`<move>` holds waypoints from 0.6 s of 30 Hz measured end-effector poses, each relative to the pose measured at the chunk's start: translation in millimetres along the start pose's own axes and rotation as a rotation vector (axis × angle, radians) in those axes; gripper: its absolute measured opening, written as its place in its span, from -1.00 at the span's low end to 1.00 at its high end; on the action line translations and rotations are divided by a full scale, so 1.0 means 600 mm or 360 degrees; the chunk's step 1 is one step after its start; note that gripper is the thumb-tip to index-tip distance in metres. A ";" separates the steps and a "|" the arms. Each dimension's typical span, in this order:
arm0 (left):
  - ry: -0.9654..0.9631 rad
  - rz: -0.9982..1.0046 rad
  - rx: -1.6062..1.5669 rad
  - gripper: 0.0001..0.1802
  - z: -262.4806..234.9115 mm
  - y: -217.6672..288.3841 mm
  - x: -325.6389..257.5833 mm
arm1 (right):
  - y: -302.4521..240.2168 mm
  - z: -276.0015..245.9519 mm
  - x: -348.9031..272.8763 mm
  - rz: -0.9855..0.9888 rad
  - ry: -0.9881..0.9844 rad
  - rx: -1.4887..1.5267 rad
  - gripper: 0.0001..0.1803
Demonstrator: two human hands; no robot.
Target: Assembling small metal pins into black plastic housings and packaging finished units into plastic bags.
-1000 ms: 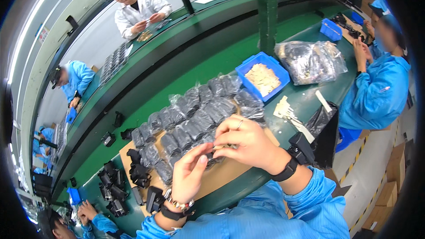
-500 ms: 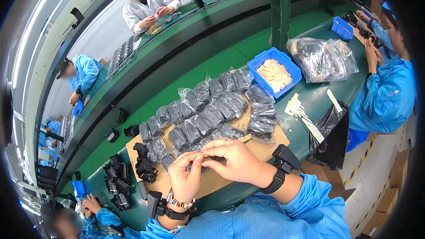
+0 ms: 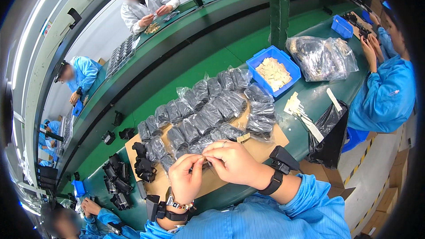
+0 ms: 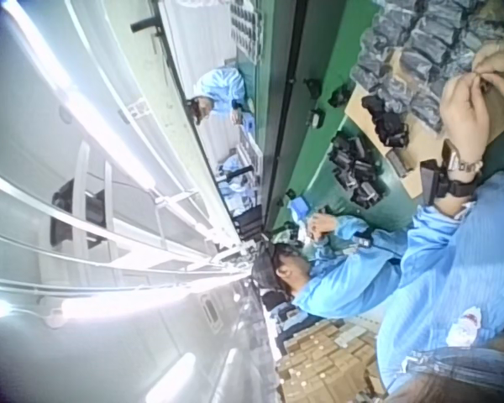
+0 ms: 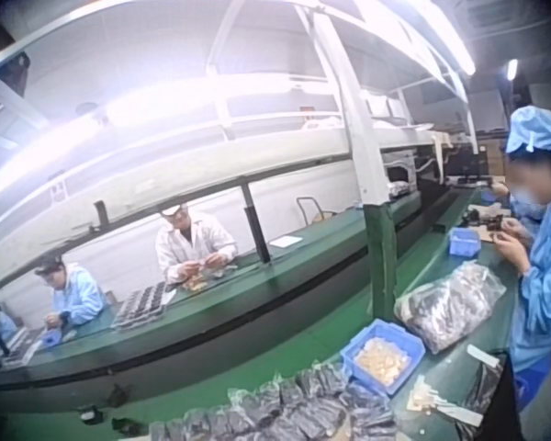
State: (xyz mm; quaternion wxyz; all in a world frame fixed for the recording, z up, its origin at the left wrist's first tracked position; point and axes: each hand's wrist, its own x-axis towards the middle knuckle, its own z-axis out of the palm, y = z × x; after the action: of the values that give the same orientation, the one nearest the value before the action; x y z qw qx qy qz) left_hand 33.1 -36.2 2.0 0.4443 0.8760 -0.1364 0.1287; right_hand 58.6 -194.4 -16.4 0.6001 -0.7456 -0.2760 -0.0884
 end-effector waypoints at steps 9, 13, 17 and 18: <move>0.0028 -0.0024 -0.0116 -0.83 -0.037 -0.002 -0.012 | 0.005 -0.096 0.034 0.0241 0.0713 -0.0183 -0.83; 0.0075 0.0139 0.0058 -0.79 -0.082 -0.013 -0.026 | 0.083 -0.242 0.077 0.0404 0.0958 -0.1254 -0.87; 0.0354 0.0175 0.0268 -0.78 -0.099 -0.017 -0.039 | 0.073 -0.221 0.098 0.0224 0.0877 -0.1278 -0.89; 0.0433 0.0222 0.0312 -0.77 -0.103 -0.022 -0.049 | 0.044 -0.180 0.092 -0.0071 0.0917 -0.1068 -0.90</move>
State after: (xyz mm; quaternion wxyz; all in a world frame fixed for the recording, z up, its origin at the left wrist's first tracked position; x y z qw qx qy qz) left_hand 3.8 25.4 17.0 0.3612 0.8781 -0.1224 0.2891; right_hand 139.8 -282.6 15.4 0.3752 -0.8379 -0.0697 -0.3902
